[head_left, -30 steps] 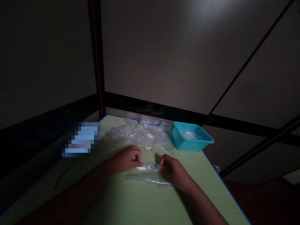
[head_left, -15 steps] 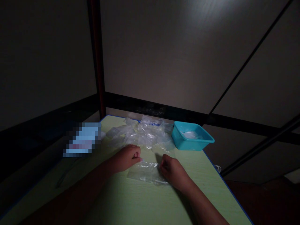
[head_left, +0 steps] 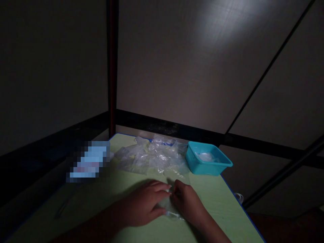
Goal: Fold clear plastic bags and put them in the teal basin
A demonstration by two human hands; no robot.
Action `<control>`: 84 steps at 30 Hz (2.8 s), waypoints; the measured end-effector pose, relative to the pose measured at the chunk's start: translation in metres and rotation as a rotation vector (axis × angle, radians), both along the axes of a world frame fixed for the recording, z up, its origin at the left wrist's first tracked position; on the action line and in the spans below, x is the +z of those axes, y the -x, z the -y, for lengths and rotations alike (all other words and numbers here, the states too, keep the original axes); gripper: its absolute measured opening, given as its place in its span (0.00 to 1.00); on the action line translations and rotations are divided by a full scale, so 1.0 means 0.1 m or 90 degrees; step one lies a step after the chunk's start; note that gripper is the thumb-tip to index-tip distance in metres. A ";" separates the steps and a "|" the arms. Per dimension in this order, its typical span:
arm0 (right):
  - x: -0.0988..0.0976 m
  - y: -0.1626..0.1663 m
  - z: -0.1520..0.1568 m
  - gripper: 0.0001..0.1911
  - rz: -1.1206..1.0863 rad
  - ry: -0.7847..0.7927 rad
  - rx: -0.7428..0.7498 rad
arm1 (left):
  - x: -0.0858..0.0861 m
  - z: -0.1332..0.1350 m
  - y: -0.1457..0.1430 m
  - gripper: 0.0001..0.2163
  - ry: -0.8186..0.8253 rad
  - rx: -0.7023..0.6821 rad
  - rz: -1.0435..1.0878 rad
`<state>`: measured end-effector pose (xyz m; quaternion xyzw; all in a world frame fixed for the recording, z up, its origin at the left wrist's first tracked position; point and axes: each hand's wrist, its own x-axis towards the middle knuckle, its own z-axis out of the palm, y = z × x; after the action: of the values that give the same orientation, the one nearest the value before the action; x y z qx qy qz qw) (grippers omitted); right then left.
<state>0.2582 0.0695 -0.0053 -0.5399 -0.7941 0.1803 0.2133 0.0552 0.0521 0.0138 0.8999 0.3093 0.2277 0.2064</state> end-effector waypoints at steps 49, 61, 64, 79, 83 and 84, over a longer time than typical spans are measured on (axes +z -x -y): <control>0.21 -0.35 0.03 0.07 0.025 -0.077 -0.113 | -0.13 0.17 -0.07 0.33 -0.007 0.071 -0.198; -0.01 -0.28 0.81 0.21 0.277 -0.380 0.161 | -0.21 0.06 0.03 0.38 -0.016 0.027 -0.176; -0.16 -0.23 0.82 0.29 0.337 -0.429 0.161 | -0.24 0.06 0.02 0.39 -0.017 0.035 -0.188; -0.23 -0.10 0.85 0.31 0.287 -0.149 0.029 | -0.29 0.08 0.00 0.36 -0.031 0.070 -0.226; -0.27 -0.12 0.86 0.31 0.284 -0.147 0.004 | -0.28 0.08 0.00 0.36 -0.028 0.074 -0.226; -0.28 -0.12 0.86 0.31 0.282 -0.147 -0.002 | -0.28 0.08 0.00 0.36 -0.027 0.074 -0.227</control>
<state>0.2705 -0.0167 -0.0332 -0.5393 -0.8361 -0.0342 0.0946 0.0557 0.0445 -0.0145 0.9107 0.3878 0.0829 0.1157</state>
